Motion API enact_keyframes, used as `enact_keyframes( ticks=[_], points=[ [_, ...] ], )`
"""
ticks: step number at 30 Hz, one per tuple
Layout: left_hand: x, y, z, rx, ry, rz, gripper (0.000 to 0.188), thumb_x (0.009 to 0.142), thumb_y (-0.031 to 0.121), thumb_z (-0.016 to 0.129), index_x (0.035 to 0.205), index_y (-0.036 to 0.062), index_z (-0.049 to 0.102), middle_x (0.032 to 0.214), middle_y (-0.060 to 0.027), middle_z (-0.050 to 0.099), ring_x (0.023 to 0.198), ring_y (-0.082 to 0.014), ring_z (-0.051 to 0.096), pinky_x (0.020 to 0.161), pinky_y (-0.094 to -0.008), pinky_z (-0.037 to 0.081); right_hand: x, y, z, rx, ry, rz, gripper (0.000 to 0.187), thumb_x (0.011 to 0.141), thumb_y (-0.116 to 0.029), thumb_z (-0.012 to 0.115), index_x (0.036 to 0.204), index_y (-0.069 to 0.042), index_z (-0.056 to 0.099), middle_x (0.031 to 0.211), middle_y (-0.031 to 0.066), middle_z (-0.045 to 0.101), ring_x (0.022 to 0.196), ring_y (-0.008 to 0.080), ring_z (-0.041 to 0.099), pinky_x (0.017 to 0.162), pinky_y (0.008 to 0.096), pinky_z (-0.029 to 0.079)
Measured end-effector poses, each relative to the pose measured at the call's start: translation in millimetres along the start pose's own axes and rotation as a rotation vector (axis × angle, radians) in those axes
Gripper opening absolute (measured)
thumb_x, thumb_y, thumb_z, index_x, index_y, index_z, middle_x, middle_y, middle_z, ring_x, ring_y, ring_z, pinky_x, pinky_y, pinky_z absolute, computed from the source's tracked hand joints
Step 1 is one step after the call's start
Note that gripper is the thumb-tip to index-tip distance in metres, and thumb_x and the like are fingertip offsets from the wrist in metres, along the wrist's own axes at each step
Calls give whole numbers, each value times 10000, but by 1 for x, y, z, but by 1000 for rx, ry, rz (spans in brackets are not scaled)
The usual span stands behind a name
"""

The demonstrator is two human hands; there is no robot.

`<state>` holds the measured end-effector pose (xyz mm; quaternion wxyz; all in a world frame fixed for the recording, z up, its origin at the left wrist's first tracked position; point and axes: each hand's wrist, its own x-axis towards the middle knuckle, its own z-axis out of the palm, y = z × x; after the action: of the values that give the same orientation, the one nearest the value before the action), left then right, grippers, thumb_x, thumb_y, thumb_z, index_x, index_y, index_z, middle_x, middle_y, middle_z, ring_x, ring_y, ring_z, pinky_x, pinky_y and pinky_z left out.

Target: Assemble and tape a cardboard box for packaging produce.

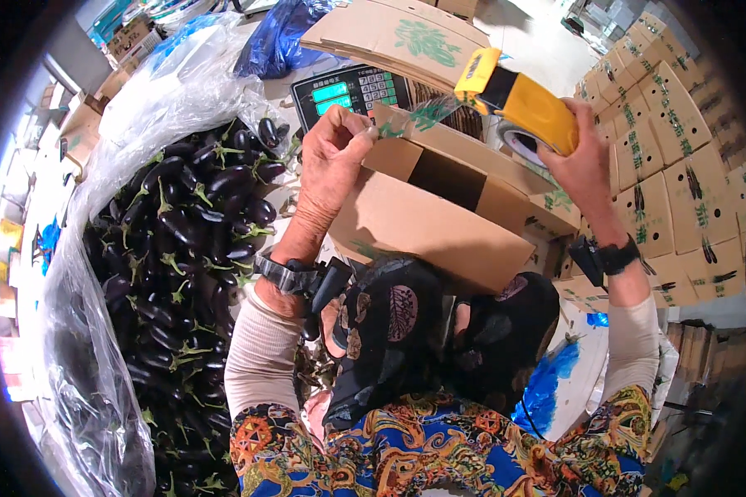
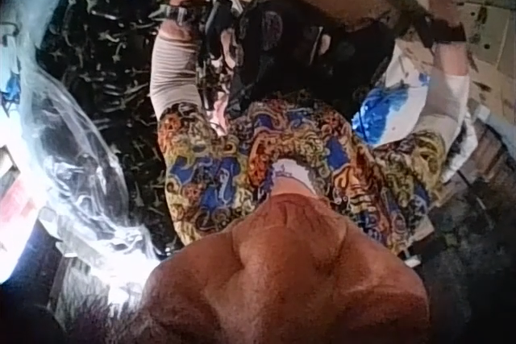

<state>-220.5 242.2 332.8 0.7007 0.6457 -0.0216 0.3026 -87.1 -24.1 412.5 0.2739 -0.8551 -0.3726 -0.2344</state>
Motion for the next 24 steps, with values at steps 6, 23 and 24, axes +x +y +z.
enact_keyframes(
  ticks=[6,23,24],
  points=[
    [7,-26,-4,-53,36,-55,143,817,4,569,742,44,454,809,-25,536,832,-115,507,912,-322,411,-20,25,43,191,-180,139,544,640,-127,726,1108,-26,468,941,216,617,907,350,627,820,381,492],
    [10,-60,-15,233,-88,-274,85,814,91,550,748,64,503,661,35,469,584,-59,418,532,-212,350,-37,17,62,343,-145,165,491,666,-123,740,1082,-39,492,960,185,629,937,336,627,806,372,504],
    [9,-64,-17,201,-70,-256,86,815,95,552,748,72,504,651,43,453,566,-50,399,508,-209,329,-35,15,64,333,-140,181,491,666,-123,740,1082,-39,492,960,185,629,937,336,627,806,372,504]
  ],
)
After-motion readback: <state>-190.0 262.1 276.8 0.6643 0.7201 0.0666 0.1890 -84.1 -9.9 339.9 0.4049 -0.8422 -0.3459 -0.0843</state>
